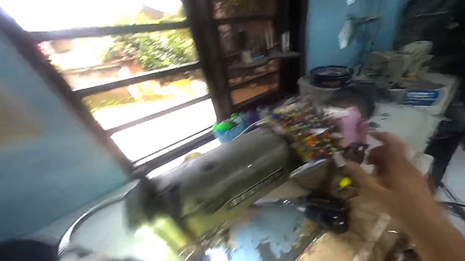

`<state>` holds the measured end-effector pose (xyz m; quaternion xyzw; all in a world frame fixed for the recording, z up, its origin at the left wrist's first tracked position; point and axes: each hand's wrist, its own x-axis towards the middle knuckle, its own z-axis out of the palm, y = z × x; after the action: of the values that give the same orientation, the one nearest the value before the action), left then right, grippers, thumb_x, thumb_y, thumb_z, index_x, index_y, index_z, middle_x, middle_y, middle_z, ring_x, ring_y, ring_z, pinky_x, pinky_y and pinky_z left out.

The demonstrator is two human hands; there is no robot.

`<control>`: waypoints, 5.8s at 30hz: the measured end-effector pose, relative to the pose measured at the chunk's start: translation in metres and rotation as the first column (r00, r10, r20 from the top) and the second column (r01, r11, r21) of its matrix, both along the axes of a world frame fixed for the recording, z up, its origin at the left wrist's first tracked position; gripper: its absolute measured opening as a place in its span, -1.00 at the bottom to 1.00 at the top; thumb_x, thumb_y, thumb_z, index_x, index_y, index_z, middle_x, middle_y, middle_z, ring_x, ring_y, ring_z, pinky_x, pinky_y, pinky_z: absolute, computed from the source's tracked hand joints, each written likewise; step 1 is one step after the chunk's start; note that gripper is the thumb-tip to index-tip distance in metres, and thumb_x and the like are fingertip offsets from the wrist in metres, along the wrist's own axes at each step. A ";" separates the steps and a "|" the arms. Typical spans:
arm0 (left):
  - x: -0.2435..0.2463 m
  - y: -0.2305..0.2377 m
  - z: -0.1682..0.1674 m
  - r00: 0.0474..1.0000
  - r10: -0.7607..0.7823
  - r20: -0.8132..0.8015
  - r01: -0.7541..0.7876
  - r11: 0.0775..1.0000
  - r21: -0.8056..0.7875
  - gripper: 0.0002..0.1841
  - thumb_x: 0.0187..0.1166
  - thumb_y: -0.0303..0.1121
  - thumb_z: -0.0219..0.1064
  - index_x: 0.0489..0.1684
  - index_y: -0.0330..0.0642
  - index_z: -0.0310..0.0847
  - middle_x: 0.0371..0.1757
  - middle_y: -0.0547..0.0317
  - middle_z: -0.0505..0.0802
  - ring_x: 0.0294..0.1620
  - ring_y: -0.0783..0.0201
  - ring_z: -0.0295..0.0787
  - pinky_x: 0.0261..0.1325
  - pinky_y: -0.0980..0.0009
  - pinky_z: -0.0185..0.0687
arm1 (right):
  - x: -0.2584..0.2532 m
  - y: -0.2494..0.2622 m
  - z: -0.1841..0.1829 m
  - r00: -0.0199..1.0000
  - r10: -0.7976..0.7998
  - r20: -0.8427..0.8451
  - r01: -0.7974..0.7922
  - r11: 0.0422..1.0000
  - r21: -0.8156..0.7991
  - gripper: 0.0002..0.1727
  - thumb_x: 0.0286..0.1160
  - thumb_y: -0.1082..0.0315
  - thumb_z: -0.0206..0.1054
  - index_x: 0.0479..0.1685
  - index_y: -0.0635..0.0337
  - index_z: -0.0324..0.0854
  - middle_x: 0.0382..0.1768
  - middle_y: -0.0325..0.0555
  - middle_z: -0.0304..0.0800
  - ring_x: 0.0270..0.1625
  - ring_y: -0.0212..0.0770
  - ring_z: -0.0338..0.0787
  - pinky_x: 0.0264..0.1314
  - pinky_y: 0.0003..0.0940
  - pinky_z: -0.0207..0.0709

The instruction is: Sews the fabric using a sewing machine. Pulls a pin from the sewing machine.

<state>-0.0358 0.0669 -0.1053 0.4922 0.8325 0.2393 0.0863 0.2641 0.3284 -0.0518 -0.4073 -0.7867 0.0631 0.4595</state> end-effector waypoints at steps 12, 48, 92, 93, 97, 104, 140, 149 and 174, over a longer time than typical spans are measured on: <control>0.001 0.002 -0.007 1.000 -0.005 -0.015 0.007 0.997 0.083 -0.25 0.35 0.13 0.43 0.32 -0.39 0.63 0.20 -0.16 0.85 0.32 0.00 0.78 0.41 0.09 0.59 | -0.149 -0.094 -0.047 0.209 0.798 0.565 -0.815 0.461 -0.350 -0.57 0.63 0.08 0.24 0.29 0.12 0.70 0.38 0.05 0.74 0.39 0.08 0.74 0.33 0.18 0.57; -0.010 0.010 0.006 0.984 -0.054 0.172 0.069 0.994 -0.082 -0.09 0.35 0.23 0.43 0.51 -0.42 0.48 0.37 -0.25 0.74 0.50 -0.07 0.62 0.59 0.05 0.41 | -0.136 -0.094 -0.034 0.262 0.912 0.314 -0.806 0.386 -0.449 -0.65 0.69 0.37 0.13 0.21 0.31 0.76 0.33 0.09 0.81 0.41 0.10 0.76 0.51 0.19 0.43; -0.018 0.011 -0.013 0.996 -0.085 0.035 0.084 0.996 0.034 -0.15 0.30 0.31 0.41 0.33 -0.32 0.66 0.28 -0.13 0.82 0.41 0.04 0.71 0.50 0.12 0.52 | -0.161 -0.080 -0.058 0.324 0.828 0.457 -0.893 0.428 -0.142 -0.82 0.53 0.35 0.31 -0.10 0.17 0.81 -0.10 -0.04 0.90 0.09 -0.05 0.86 0.34 -0.08 0.61; -0.017 0.010 -0.014 0.995 -0.097 0.034 0.095 0.994 0.044 -0.15 0.32 0.31 0.40 0.34 -0.33 0.65 0.30 -0.14 0.81 0.43 0.04 0.69 0.50 0.11 0.51 | -0.158 -0.079 -0.065 0.309 0.846 0.435 -0.907 0.400 -0.134 -0.78 0.58 0.33 0.28 -0.05 0.14 0.83 -0.03 -0.08 0.93 0.13 -0.09 0.87 0.37 -0.12 0.61; -0.018 0.012 0.003 0.989 -0.117 0.093 0.125 0.988 -0.086 -0.13 0.35 0.32 0.36 0.42 -0.32 0.59 0.39 -0.18 0.75 0.52 -0.02 0.61 0.58 0.06 0.42 | -0.157 -0.082 -0.073 0.369 0.764 0.530 -0.907 0.421 0.026 -0.71 0.60 0.22 0.19 -0.07 0.07 0.83 -0.02 -0.14 0.93 0.05 -0.13 0.88 0.18 -0.12 0.68; -0.012 0.017 0.037 0.974 -0.092 0.205 0.145 0.955 -0.259 -0.12 0.41 0.25 0.33 0.56 -0.34 0.45 0.52 -0.20 0.64 0.65 -0.03 0.45 0.70 0.06 0.21 | -0.159 -0.088 -0.074 0.412 0.692 0.593 -0.879 0.474 0.057 -0.71 0.60 0.16 0.16 -0.10 0.03 0.80 -0.01 -0.15 0.91 0.06 -0.14 0.87 0.19 -0.11 0.65; -0.055 -0.039 0.060 0.956 -0.281 -0.087 0.281 0.960 -0.016 -0.48 0.43 0.15 0.36 0.09 -0.08 0.79 -0.04 0.13 0.92 0.08 0.22 0.82 0.28 0.11 0.65 | -0.163 -0.088 -0.055 0.255 0.966 -0.042 -0.836 0.199 -0.511 -0.60 0.67 0.33 0.14 0.32 0.34 0.67 0.18 0.16 0.82 0.33 -0.04 0.74 0.53 -0.14 0.43; -0.037 -0.038 0.053 0.911 -0.326 -0.254 0.337 0.941 0.001 -0.60 0.68 0.02 0.12 -0.15 -0.03 0.83 -0.27 0.20 0.92 -0.06 0.25 0.87 0.42 -0.06 0.49 | -0.170 -0.099 -0.051 0.232 0.972 -0.022 -0.800 0.178 -0.573 -0.51 0.66 0.10 0.13 0.36 0.17 0.72 0.16 0.12 0.82 0.38 0.10 0.64 0.54 0.23 0.22; -0.050 -0.036 0.058 0.896 -0.329 -0.299 0.330 0.943 -0.048 -0.42 0.24 0.20 0.35 0.15 0.06 0.74 -0.21 0.30 0.81 -0.04 0.22 0.68 0.27 0.02 0.39 | -0.168 -0.091 -0.065 0.173 0.980 -0.100 -0.924 0.126 -0.360 -0.64 0.58 0.11 0.31 -0.28 0.28 0.76 -0.42 -0.04 0.74 -0.20 -0.22 0.67 0.18 -0.15 0.43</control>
<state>-0.0856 0.0305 -0.0473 0.6570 0.7400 0.1444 -0.0041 0.0961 0.2376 -0.1168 0.1136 -0.8729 0.4432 0.1693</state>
